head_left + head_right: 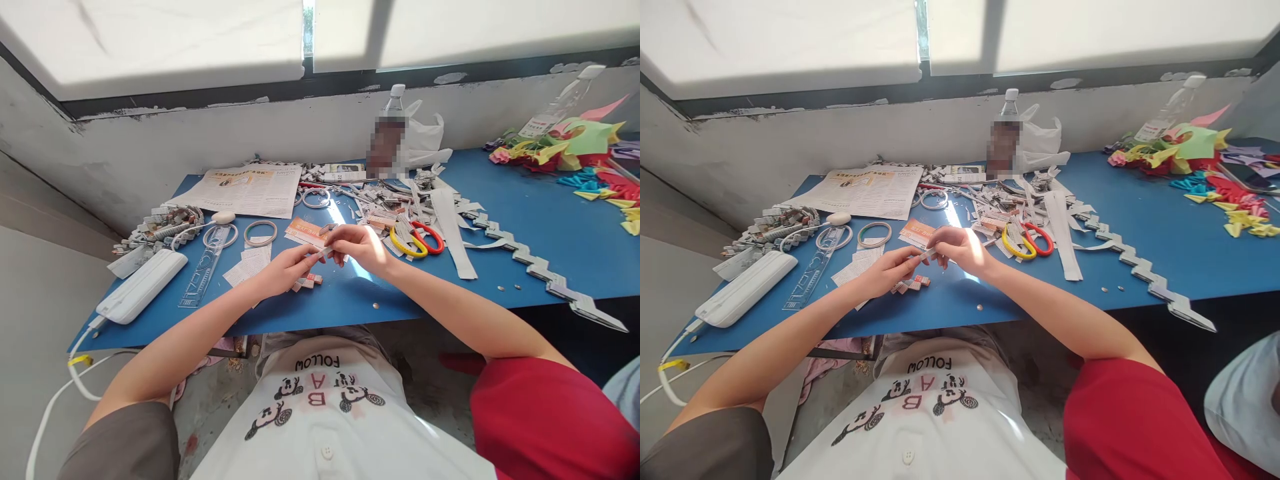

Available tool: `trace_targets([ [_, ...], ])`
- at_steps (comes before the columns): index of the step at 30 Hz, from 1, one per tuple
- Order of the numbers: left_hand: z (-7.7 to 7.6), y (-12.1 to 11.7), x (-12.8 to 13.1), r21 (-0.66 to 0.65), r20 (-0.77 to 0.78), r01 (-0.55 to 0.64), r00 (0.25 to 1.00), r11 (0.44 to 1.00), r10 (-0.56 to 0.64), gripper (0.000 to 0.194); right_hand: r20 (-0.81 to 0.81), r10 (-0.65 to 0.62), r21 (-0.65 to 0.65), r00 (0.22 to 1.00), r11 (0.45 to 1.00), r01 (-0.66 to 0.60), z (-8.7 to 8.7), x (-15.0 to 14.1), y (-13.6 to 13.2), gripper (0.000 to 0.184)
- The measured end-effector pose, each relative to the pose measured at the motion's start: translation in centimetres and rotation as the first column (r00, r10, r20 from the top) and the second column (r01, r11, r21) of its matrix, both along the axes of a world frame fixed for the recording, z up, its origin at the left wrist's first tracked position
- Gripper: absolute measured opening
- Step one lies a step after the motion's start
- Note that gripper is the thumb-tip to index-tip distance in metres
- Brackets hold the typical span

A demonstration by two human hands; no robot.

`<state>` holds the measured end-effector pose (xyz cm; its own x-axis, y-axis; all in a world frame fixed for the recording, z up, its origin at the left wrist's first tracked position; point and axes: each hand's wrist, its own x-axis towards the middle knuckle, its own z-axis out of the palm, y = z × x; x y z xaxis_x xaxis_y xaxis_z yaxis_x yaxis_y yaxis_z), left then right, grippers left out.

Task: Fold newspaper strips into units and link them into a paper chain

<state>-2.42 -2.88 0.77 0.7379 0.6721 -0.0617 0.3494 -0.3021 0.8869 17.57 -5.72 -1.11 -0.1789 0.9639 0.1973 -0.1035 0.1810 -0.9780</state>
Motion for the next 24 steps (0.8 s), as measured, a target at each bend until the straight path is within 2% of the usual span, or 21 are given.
trace_targets([
  [3,0.1,0.1,-0.1,0.01,-0.012,0.01,1.0,1.0,-0.01,0.035,0.063,0.09,0.05,0.994,0.994,-0.093,-0.3,0.7,0.1,0.011],
  [6,0.1,0.1,-0.2,0.001,-0.016,0.042,0.999,0.999,-0.042,0.033,0.138,0.098,0.049,0.986,0.993,-0.105,-0.5,1.0,0.2,0.019],
  [11,0.1,-0.3,-0.2,0.09,-0.068,0.06,0.996,0.994,-0.054,0.028,0.235,0.028,0.067,0.971,0.997,-0.045,-0.6,0.6,0.1,0.019],
  [14,0.0,-0.4,-0.1,0.133,-0.087,0.035,0.996,0.991,-0.023,0.027,0.356,-0.114,0.212,0.928,0.976,0.039,-0.5,0.1,-0.3,0.014],
  [17,-0.2,-0.3,0.2,0.152,-0.079,-0.004,0.997,0.988,0.017,0.03,0.442,-0.296,0.463,0.847,0.884,0.067,-0.5,-0.3,-0.8,0.01],
  [19,-0.4,-0.1,0.3,0.163,-0.056,-0.018,0.998,0.987,0.027,0.031,0.464,-0.336,0.599,0.82,0.801,-0.01,-0.5,-0.4,-1.0,0.008],
  [22,-0.6,0.1,0.3,0.183,-0.032,-0.008,0.999,0.983,0.014,0.032,0.498,-0.267,0.68,0.825,0.71,-0.181,-0.4,-0.2,-0.9,0.008],
  [24,-0.6,0.3,0.2,0.187,-0.034,0.0,0.999,0.982,0.006,0.033,0.509,-0.196,0.679,0.838,0.69,-0.251,-0.4,0.0,-0.7,0.011],
])
